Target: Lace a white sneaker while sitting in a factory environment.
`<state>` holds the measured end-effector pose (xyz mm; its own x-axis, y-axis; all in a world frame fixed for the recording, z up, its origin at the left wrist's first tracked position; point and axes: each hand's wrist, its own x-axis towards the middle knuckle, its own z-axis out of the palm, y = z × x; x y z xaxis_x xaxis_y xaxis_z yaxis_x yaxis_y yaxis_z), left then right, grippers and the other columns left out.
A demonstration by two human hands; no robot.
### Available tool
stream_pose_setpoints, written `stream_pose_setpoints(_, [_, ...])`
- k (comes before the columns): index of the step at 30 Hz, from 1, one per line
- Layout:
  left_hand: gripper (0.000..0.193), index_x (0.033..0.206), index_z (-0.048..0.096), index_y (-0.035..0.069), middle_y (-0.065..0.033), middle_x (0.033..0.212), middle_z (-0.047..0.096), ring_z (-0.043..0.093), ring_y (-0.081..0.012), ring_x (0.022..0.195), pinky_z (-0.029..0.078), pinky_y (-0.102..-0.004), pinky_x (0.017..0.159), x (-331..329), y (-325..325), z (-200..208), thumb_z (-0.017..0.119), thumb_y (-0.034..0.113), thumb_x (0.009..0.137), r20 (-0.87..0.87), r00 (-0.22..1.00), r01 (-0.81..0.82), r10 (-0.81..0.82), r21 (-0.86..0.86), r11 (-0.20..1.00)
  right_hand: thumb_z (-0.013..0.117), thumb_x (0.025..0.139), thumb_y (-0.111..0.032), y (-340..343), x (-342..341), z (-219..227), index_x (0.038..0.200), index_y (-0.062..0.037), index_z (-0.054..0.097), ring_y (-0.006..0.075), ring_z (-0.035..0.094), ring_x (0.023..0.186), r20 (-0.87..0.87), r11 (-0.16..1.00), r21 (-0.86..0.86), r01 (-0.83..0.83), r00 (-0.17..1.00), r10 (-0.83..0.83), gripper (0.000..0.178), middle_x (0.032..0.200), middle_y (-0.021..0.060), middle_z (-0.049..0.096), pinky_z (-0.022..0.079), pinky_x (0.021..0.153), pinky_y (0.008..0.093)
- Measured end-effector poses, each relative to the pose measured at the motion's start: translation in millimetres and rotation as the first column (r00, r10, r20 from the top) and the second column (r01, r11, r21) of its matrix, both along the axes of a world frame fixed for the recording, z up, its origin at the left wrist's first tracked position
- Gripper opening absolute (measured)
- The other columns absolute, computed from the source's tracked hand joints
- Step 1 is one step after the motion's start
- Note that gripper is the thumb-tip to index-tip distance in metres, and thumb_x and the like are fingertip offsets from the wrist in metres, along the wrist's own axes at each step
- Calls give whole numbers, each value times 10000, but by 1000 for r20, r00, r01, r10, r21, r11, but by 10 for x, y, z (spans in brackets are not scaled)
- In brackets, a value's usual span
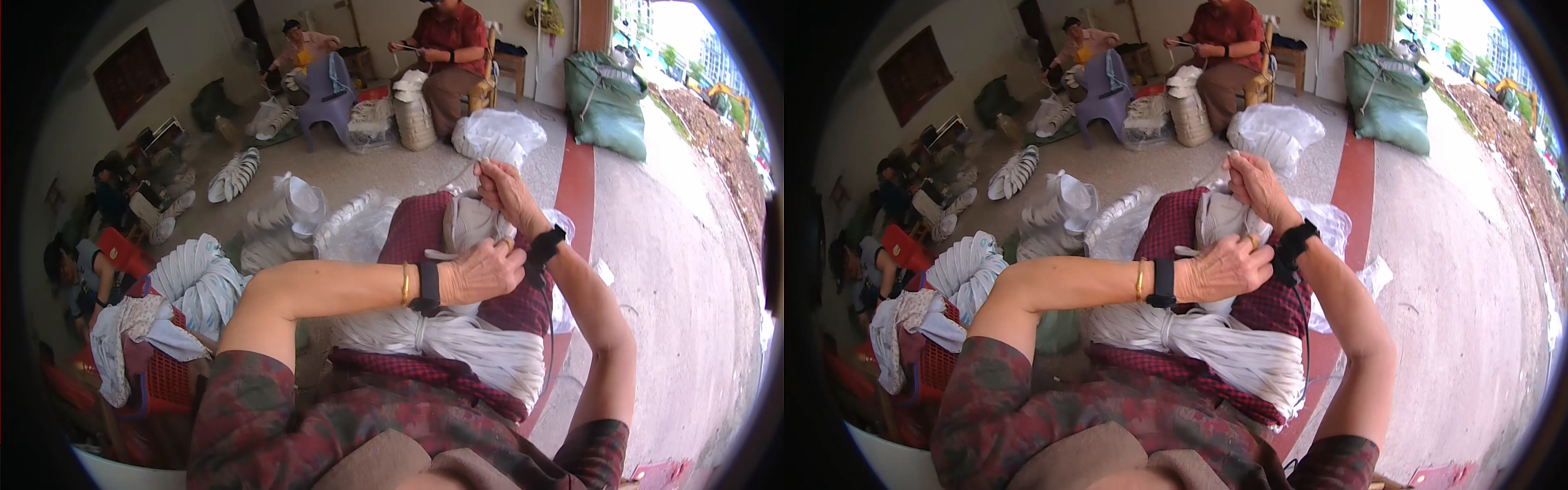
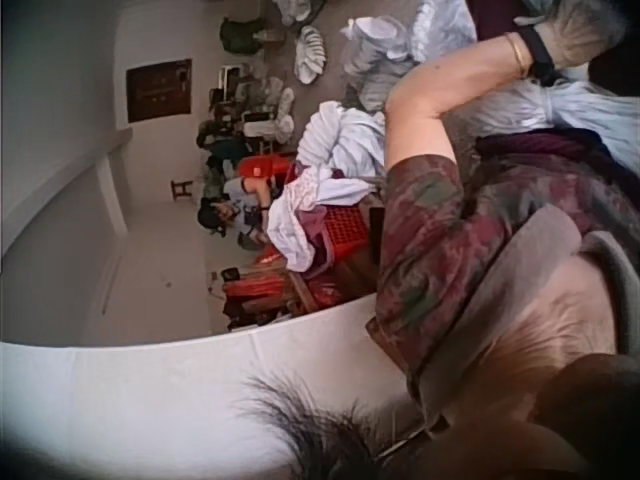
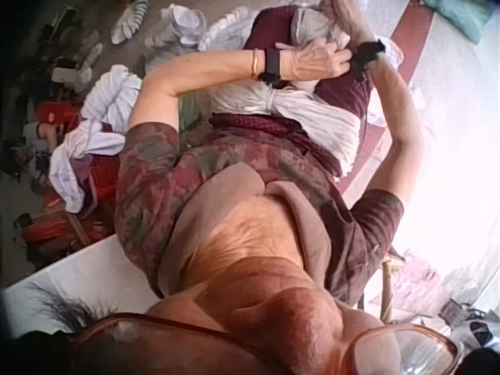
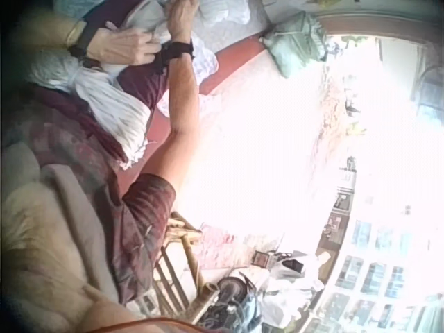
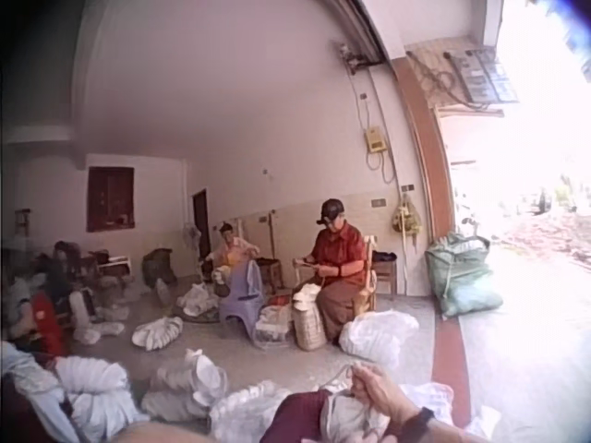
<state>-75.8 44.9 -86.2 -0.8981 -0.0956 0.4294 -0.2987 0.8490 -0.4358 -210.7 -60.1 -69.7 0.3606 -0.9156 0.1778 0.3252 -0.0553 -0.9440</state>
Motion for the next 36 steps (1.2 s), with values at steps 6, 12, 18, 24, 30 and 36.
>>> stream_pose_setpoints(6, [188,982,626,37,-137,939,598,633,-356,861,517,-441,749,738,135,485,636,40,795,-116,944,-188,309,580,793,428,1054,-247,-61,14,65,961,-62,541,45,295,497,-28,1000,-13,-28,999,27,235,635,-78,347,257,443,239])
stream_pose_setpoints(12, [92,843,646,3,-111,815,607,622,-252,775,493,-377,719,1038,-43,289,711,63,819,-224,855,-149,469,759,634,446,1061,-259,-6,-30,105,967,-70,547,26,257,501,-141,987,-148,-61,989,40,234,644,-98,297,206,430,217])
stream_pose_setpoints(18, [386,1116,620,-52,-165,1163,608,575,-316,1118,492,-391,970,877,289,5,727,56,761,-111,990,-3,82,576,817,451,1054,-283,21,72,197,940,-52,585,32,329,537,-350,999,-10,34,936,-36,291,658,-78,351,309,467,216])
stream_pose_setpoints(24, [532,1213,549,-149,-222,1321,505,443,-358,1294,468,-399,1027,846,360,-261,644,17,717,43,995,-96,85,420,903,509,994,-185,-220,418,824,937,42,627,281,617,650,-411,396,-902,-174,630,-659,263,690,166,610,486,611,402])
stream_pose_setpoints(30, [513,1202,575,-138,-222,1318,531,481,-353,1253,463,-388,1023,792,309,-259,664,1,717,13,998,-60,62,474,878,526,1035,-306,-387,408,1966,987,-83,618,277,517,552,-213,89,-972,-218,651,-729,246,718,41,642,430,524,419])
stream_pose_setpoints(36, [161,970,703,0,-145,987,700,662,-307,934,527,-373,842,975,-8,-112,656,-38,820,-391,902,191,184,742,643,428,1075,-314,-17,130,1842,963,-67,588,67,339,498,-311,802,-580,143,871,-380,315,596,-57,379,253,437,255])
